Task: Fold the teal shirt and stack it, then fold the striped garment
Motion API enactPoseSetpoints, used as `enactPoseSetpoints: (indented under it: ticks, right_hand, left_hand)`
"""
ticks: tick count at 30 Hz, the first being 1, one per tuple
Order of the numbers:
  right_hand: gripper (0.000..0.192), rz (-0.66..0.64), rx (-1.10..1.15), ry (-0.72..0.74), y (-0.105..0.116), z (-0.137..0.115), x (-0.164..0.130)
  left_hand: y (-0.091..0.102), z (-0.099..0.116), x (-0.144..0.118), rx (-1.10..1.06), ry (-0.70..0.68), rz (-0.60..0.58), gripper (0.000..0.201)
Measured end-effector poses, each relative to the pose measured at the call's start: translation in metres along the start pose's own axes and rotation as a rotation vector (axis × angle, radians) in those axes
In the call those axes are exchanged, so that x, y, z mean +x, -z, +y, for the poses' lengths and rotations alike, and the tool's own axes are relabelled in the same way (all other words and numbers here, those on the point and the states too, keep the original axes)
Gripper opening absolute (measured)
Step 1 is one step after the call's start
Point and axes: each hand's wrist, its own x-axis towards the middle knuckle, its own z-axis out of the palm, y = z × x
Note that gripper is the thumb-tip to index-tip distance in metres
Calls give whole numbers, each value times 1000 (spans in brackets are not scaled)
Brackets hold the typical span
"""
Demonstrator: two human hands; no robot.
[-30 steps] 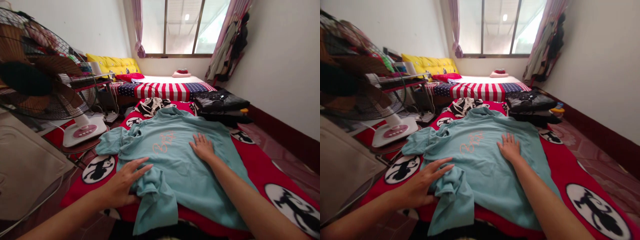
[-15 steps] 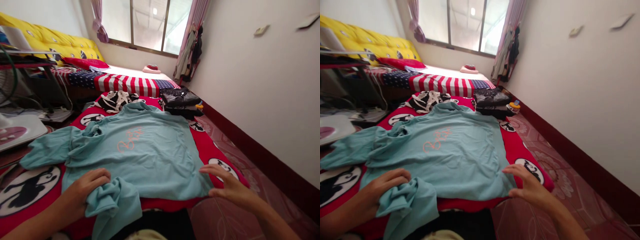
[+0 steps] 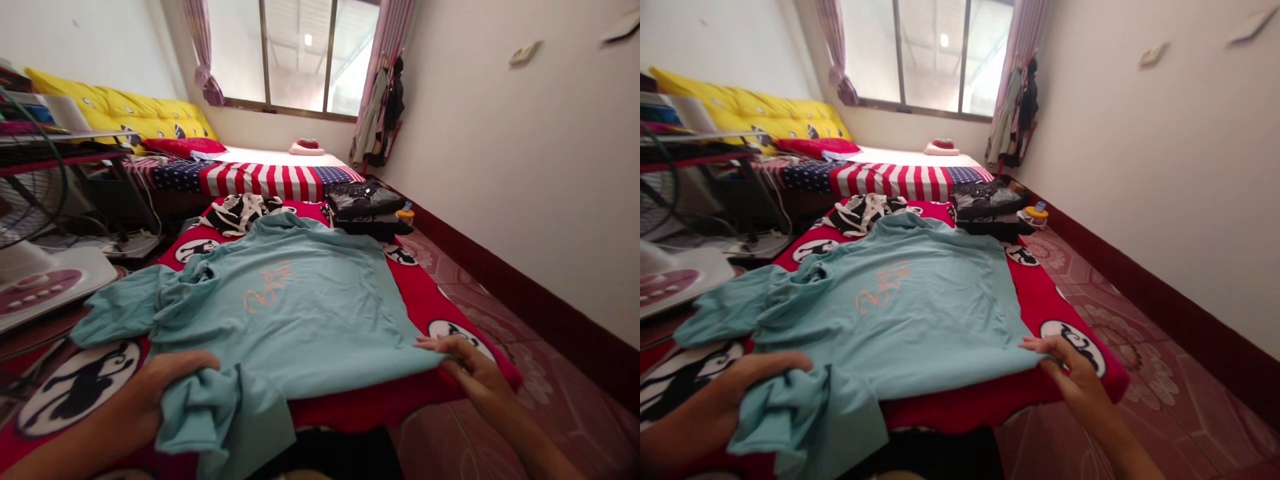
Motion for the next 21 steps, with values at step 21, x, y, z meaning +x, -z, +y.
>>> enactPoseSetpoints:
  ticks: [21]
  right_hand:
    - [49, 412, -57, -161, -64, 54, 180]
  left_hand:
    - [-12, -87, 180, 9, 229, 93, 47]
